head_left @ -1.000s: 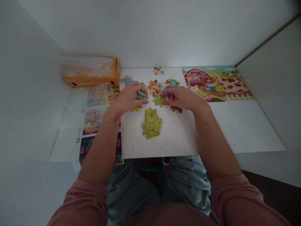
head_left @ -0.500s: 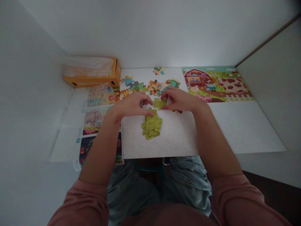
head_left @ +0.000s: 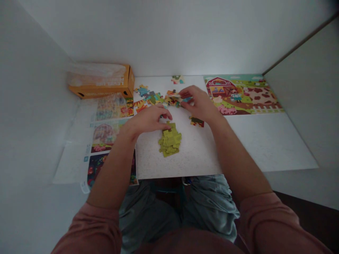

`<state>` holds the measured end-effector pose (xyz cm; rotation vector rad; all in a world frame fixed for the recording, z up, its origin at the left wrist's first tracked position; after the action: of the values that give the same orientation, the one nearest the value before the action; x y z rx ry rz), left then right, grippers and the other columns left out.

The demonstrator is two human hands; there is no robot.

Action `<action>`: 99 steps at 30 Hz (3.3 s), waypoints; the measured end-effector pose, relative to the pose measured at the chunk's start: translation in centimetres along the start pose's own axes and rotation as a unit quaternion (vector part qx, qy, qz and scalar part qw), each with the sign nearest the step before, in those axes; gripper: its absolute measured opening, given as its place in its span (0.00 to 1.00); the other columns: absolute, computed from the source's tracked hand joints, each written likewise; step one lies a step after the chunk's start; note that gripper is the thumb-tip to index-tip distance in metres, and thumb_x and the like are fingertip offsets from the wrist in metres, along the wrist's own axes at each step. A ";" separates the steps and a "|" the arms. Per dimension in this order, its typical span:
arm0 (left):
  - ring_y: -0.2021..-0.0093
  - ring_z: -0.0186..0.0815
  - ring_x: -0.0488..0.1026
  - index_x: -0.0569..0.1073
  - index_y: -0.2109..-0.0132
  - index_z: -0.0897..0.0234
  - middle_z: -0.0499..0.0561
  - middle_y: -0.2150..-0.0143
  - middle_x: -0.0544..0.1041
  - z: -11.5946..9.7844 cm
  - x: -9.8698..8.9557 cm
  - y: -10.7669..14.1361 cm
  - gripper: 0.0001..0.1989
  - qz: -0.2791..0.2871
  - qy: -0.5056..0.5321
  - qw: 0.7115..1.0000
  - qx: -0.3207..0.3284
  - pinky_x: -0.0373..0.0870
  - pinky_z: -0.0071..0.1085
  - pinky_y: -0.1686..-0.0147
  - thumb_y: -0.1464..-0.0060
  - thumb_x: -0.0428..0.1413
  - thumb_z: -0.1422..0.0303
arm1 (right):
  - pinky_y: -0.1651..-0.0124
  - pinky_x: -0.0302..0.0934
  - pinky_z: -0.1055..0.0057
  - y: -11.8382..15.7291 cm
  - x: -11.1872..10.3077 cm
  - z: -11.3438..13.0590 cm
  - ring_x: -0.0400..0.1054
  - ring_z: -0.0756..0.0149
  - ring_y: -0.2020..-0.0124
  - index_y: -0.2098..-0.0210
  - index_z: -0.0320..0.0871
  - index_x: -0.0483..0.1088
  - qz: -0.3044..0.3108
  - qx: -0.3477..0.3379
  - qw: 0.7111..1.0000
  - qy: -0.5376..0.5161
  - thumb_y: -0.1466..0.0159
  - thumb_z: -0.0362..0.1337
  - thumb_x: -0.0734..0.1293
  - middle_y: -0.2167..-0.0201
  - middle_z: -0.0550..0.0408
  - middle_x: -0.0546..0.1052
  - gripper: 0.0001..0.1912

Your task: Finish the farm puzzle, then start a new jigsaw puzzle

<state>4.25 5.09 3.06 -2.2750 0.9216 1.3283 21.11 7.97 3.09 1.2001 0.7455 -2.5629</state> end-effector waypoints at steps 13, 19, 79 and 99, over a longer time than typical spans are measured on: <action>0.70 0.34 0.62 0.66 0.66 0.59 0.49 0.66 0.64 0.3 0.1 0.3 0.16 0.011 0.012 1.000 0.019 0.59 0.29 0.72 0.65 0.53 0.58 | 0.57 0.40 0.57 1.4 -0.4 -2.7 0.48 0.54 0.57 0.58 0.42 0.56 0.011 0.057 0.969 0.242 0.53 0.50 0.59 0.59 0.48 0.58 0.26; 0.71 0.33 0.62 0.67 0.70 0.58 0.48 0.67 0.64 0.5 0.4 0.1 0.11 0.031 0.023 0.999 0.015 0.58 0.29 0.72 0.64 0.53 0.60 | 0.60 0.44 0.59 1.1 -0.2 -3.3 0.52 0.54 0.60 0.57 0.40 0.54 0.049 0.083 0.970 0.225 0.55 0.50 0.61 0.62 0.47 0.61 0.30; 0.60 0.36 0.56 0.60 0.64 0.63 0.50 0.60 0.58 0.7 -1.1 -0.6 0.13 -0.197 -0.035 0.977 -0.067 0.55 0.32 0.63 0.61 0.51 0.68 | 0.60 0.44 0.61 0.1 -0.9 -1.6 0.52 0.59 0.59 0.60 0.43 0.60 0.068 0.095 0.978 0.172 0.44 0.40 0.52 0.61 0.49 0.60 0.14; 0.58 0.35 0.55 0.60 0.60 0.60 0.47 0.61 0.62 2.1 -1.5 0.5 0.16 -0.276 -0.107 0.946 -0.131 0.46 0.36 0.60 0.52 0.41 0.57 | 0.59 0.48 0.64 4.7 2.4 6.6 0.54 0.60 0.61 0.58 0.43 0.55 0.324 -0.182 0.926 0.062 0.57 0.43 0.63 0.62 0.52 0.60 0.28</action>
<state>2.06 6.50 3.37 -2.2681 0.0164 1.4443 17.07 0.52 3.15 1.2277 0.6648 -1.7383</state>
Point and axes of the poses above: each hand's wrist, its own y-axis away from the middle knuckle, its own x-axis out of the palm, z = x × y, the point moved 3 cm from there along -y, towards the middle knuckle
